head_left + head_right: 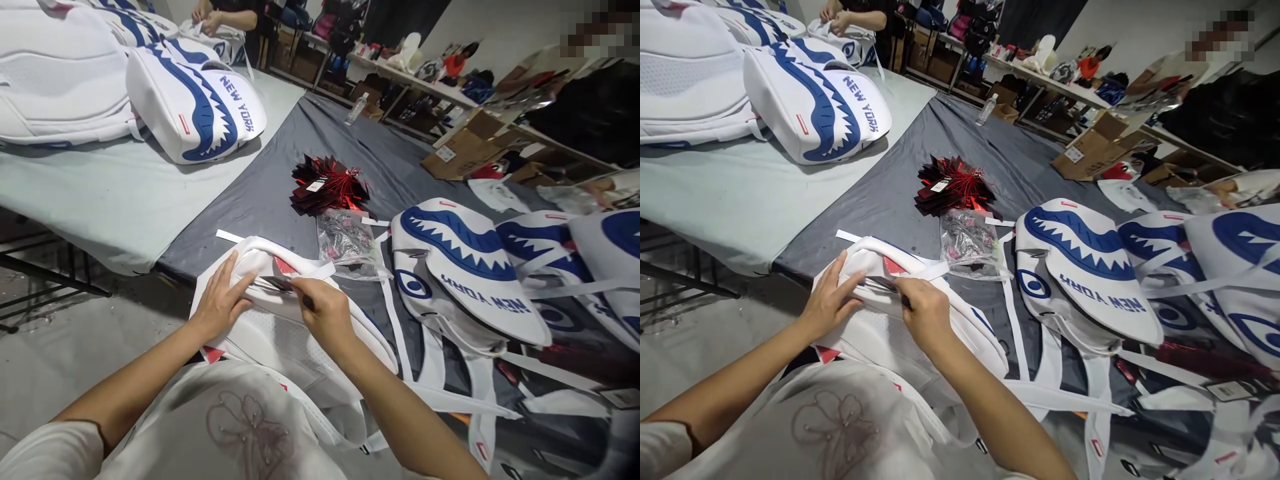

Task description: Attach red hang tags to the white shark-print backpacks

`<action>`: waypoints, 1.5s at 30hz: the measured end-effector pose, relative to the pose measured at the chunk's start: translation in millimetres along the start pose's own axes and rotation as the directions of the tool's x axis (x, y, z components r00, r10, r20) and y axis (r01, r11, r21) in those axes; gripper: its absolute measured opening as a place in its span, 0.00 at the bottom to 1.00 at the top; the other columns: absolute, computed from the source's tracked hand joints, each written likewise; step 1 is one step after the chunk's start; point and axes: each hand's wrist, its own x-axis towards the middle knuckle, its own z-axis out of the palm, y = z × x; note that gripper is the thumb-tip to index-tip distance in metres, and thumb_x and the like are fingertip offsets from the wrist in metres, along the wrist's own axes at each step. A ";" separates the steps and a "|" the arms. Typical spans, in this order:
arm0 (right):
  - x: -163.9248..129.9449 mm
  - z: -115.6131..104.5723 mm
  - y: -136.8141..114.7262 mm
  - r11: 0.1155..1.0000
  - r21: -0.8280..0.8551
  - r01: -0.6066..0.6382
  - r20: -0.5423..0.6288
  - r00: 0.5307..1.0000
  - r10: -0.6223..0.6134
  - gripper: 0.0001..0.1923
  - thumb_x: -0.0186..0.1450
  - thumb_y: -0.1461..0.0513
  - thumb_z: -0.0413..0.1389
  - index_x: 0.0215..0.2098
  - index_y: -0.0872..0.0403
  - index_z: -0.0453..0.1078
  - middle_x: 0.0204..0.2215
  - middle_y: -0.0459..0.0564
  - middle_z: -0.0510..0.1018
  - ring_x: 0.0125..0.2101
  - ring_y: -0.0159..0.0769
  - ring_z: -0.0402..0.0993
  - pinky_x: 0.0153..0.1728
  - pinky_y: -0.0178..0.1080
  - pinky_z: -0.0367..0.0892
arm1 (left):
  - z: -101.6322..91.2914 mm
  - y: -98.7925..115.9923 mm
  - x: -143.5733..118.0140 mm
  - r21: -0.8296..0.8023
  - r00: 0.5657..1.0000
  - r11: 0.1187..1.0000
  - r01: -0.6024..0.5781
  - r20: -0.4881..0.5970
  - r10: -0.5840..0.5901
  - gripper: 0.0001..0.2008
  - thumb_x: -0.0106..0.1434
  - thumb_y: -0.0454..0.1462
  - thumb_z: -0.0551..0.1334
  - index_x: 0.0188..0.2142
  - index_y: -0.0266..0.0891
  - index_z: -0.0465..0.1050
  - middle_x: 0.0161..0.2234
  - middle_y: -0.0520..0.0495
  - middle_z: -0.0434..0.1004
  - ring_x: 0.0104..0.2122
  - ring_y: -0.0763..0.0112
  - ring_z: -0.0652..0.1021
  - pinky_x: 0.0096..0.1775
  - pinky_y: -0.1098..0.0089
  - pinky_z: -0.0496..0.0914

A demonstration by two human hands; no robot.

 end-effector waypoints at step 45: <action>69.1 30.8 -21.3 0.841 -0.288 0.458 0.764 0.639 -0.086 0.11 0.70 0.69 0.51 0.40 0.57 0.76 0.36 0.52 0.83 0.34 0.39 0.78 0.26 0.38 0.63 | 2.4 -17.2 -2.7 0.137 0.808 0.825 0.548 0.169 -0.565 0.44 0.66 0.59 0.54 0.73 0.45 0.38 0.59 0.33 0.72 0.48 0.43 0.80 0.40 0.58 0.75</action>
